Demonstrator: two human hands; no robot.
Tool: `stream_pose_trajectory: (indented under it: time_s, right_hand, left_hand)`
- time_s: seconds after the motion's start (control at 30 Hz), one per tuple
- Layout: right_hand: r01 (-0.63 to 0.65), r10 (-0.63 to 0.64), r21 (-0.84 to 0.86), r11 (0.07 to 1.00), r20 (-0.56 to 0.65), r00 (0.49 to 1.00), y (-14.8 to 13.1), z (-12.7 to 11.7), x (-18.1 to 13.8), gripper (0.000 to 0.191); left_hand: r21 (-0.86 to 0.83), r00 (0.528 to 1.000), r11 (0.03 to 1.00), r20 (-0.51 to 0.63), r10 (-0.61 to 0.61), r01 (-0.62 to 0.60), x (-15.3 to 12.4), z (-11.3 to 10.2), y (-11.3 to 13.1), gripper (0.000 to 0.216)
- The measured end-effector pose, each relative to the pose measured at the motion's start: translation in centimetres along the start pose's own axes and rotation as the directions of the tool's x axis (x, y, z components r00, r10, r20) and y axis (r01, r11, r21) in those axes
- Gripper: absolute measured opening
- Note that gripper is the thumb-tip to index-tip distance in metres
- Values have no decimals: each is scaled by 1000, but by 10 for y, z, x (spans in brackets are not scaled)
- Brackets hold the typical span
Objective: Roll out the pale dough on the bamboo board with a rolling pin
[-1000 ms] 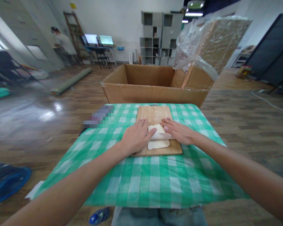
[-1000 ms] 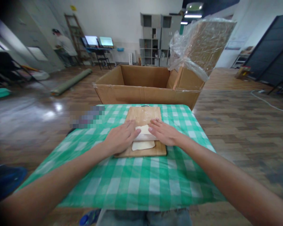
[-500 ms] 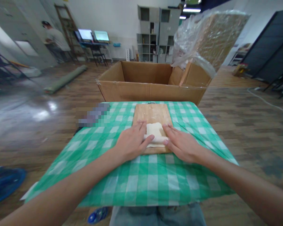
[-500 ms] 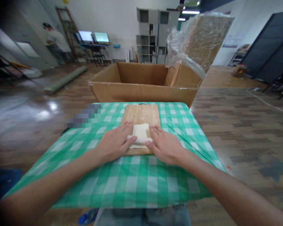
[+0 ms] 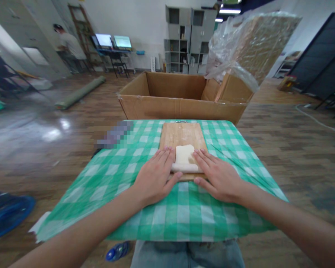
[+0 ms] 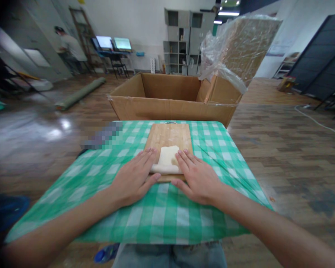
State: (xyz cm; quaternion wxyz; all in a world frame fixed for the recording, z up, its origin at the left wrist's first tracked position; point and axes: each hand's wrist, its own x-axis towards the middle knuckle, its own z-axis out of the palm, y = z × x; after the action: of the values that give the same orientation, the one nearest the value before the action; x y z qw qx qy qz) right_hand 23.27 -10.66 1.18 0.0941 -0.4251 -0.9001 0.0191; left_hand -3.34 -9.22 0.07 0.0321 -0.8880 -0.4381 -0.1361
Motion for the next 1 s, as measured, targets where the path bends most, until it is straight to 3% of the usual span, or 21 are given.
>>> stream_pose_trajectory:
  time_s: [0.13, 0.23, 0.33, 0.4, 0.57, 0.73, 1.0]
  right_hand:
    - [6, -7, 16, 1000, 42, 999, 37, -2, 42, 71]
    - [10, -12, 25, 1000, 75, 997, 60, 1, 69, 72]
    - [19, -21, 19, 1000, 76, 997, 68, 6, 77, 74]
    - [33, -32, -18, 999, 40, 999, 63, 8, 70, 74]
    - [7, -9, -48, 999, -51, 999, 30, 5, 35, 75]
    - [42, -44, -38, 998, -49, 998, 8, 1, 10, 79]
    - [96, -99, -36, 995, -83, 992, -4, 4, -9, 88]
  left_hand:
    - [48, 997, 997, 27, -66, 65, 37, 9, -20, 63]
    - [85, 996, 996, 86, -1, -6, 64, 20, -42, 55]
    - [99, 992, 992, 101, 72, -82, 71, 26, -52, 50]
    - [99, 995, 992, 69, 68, -74, 63, 24, -46, 50]
    - [-9, 996, 997, 30, -82, 82, 24, 6, -13, 63]
    - [-34, 998, 998, 19, -55, 56, -4, -2, 6, 68]
    - [42, 1000, 999, -4, 14, -14, -31, -2, 18, 76]
